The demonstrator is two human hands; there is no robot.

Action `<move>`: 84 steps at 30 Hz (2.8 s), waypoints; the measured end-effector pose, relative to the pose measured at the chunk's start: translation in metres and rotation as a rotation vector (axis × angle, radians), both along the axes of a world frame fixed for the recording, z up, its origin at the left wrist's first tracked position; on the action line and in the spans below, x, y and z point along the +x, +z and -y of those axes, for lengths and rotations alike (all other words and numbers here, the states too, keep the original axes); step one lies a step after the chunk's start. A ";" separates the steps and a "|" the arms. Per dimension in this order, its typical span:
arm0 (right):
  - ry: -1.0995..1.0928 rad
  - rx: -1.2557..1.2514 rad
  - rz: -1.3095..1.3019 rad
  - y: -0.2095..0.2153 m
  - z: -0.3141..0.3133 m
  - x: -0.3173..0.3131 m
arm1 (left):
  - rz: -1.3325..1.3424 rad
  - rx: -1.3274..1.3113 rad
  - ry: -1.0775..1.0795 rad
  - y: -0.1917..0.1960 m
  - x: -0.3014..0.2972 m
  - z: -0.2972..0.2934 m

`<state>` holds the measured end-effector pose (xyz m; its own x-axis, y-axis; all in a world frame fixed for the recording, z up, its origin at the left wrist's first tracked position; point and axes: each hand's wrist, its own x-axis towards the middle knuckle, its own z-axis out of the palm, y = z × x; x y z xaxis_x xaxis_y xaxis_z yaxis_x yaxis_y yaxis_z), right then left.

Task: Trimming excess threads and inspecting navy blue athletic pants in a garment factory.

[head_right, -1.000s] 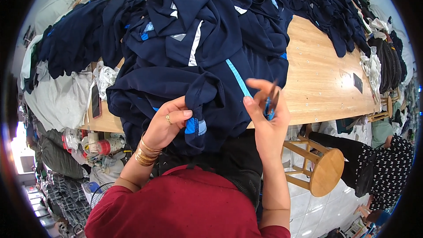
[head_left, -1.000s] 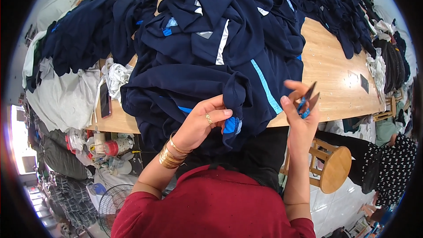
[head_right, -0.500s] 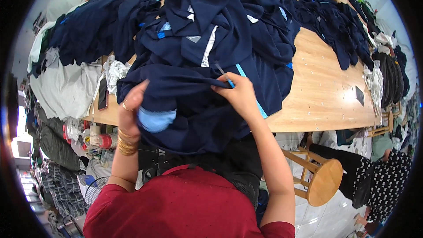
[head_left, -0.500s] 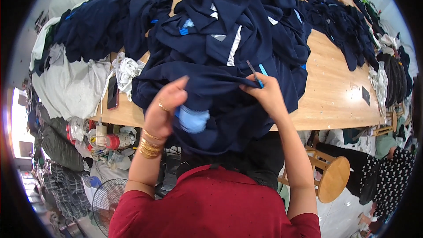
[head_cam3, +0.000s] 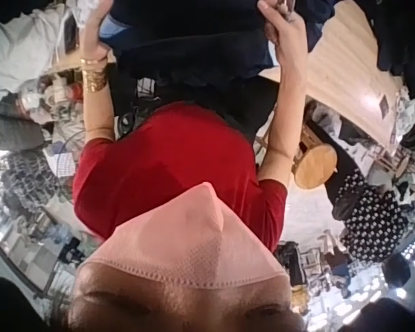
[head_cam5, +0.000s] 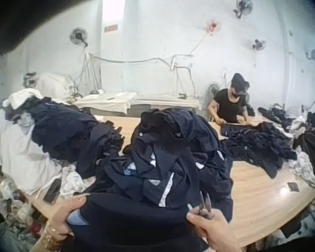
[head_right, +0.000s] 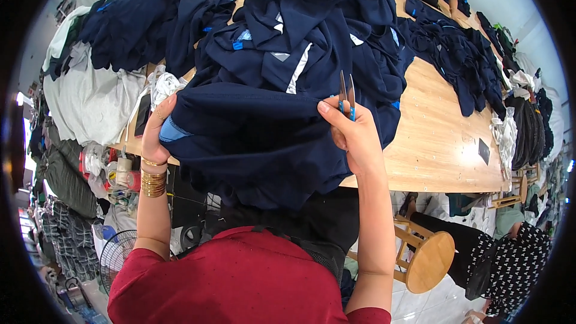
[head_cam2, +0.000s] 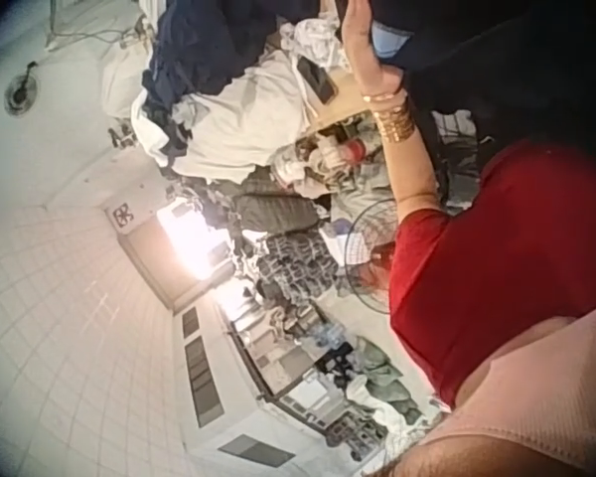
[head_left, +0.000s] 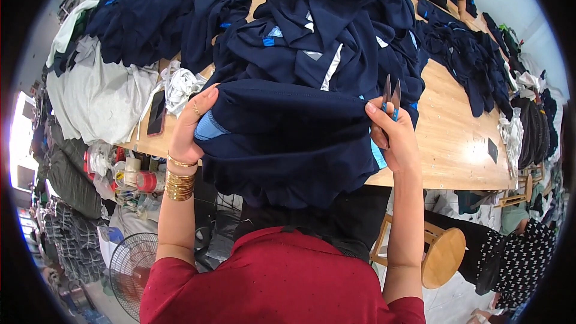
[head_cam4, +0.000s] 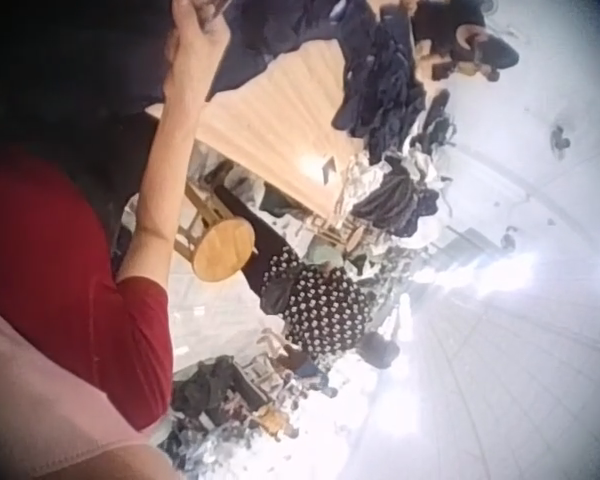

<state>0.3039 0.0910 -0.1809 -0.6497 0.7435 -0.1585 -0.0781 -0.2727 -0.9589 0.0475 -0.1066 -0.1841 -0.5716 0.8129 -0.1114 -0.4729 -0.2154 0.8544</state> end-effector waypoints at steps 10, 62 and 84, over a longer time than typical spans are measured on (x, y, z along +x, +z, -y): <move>-0.121 0.011 0.070 0.001 -0.006 -0.007 | 0.105 -0.008 -0.001 -0.012 -0.013 -0.018; -0.499 0.722 0.414 -0.022 -0.067 0.065 | 0.209 0.043 0.032 -0.045 -0.031 0.018; -0.793 0.603 0.335 -0.037 -0.057 0.153 | -0.154 -0.015 -0.001 -0.001 0.015 -0.007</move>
<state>0.4565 0.1476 -0.2184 0.0662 0.9524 0.2976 0.2693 0.2702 -0.9244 0.0627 -0.0995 -0.1853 -0.5817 0.8127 -0.0349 -0.3365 -0.2014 0.9199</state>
